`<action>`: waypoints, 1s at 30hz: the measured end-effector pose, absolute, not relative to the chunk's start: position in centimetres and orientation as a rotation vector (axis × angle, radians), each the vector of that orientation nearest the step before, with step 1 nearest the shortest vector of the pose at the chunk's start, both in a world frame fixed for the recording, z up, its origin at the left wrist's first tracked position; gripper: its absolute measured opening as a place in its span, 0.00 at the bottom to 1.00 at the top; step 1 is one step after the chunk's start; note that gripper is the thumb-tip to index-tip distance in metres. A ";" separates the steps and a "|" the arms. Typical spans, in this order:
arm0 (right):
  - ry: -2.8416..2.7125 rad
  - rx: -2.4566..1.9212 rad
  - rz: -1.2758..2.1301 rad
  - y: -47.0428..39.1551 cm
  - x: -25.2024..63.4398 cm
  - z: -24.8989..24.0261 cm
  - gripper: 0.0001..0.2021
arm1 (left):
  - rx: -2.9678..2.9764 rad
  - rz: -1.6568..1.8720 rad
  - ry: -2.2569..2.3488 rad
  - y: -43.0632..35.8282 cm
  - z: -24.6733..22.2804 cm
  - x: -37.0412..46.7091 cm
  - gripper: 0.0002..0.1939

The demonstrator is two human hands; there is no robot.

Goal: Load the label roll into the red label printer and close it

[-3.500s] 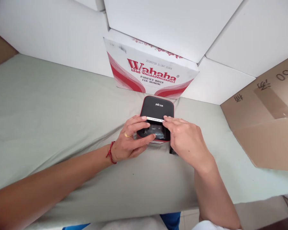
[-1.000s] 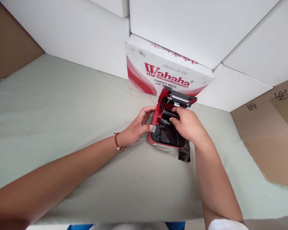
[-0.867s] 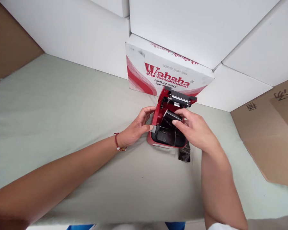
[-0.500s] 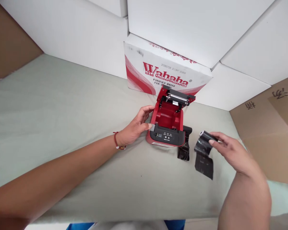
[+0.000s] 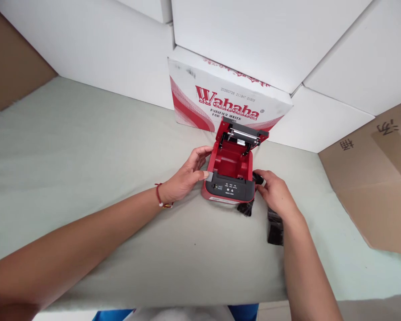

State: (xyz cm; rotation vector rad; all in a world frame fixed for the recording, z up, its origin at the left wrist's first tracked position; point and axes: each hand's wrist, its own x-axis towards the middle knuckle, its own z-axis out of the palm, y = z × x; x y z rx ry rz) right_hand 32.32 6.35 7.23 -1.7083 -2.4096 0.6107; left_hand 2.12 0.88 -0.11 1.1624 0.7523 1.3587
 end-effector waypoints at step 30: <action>-2.616 -1.629 0.334 7.5 22.1 12.9 0.25 | 1.180 1.375 0.770 0.7 -0.1 2.2 0.36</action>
